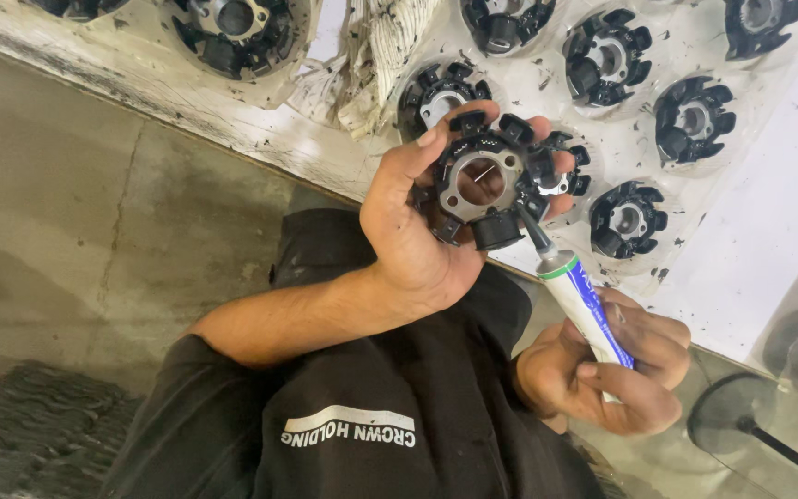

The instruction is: The person sits at a workbench holding a tube of adhesive and applies it to the pads of motorcycle clutch assemblies one at a time, picking each assembly from a tray, rotating it to reach the pads, and placing it back. They briefly wipe the tube with a cloth between applications.

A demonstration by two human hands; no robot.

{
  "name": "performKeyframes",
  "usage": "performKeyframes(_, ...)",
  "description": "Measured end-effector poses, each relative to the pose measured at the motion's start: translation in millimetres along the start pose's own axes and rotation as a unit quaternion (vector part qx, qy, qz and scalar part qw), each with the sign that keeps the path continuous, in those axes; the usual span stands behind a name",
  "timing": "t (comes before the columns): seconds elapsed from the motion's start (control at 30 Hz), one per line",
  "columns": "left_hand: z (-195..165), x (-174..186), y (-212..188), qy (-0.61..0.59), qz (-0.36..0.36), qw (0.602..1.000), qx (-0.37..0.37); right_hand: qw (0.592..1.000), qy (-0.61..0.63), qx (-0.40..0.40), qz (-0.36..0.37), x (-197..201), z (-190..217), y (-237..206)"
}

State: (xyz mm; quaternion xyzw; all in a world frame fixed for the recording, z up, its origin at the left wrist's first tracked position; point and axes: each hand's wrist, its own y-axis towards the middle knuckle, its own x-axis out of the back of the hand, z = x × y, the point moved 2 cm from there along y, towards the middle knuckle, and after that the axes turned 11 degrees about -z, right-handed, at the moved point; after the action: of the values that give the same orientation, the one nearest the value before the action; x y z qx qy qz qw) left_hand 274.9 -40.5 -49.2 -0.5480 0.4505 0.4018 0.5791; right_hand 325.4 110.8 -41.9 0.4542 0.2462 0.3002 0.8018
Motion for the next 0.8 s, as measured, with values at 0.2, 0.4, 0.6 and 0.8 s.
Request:
performKeyframes(0.2, 0.3, 4.1, 1.4, -0.005, -0.031, 0.999, 0.02, 1.0, 0.0, 0.012, -0.003, 2.5, -3.7, -0.9)
performKeyframes(0.4, -1.0, 3.4, 4.0, -0.005, -0.045, 0.998, 0.041, 0.998, 0.02, -0.049, 0.023, 10.4, -5.7, -7.2)
performKeyframes(0.6, -1.5, 2.9, 7.0, -0.018, -0.058, 0.996, 0.062, 0.994, 0.002, -0.085, 0.073, 7.6, 3.7, -1.8)
performKeyframes(0.8, -39.0, -0.7, 8.4, 0.078, 0.0, 0.997, 0.0, 0.991, 0.032, -0.126, -0.02, -2.6, 5.9, 3.3)
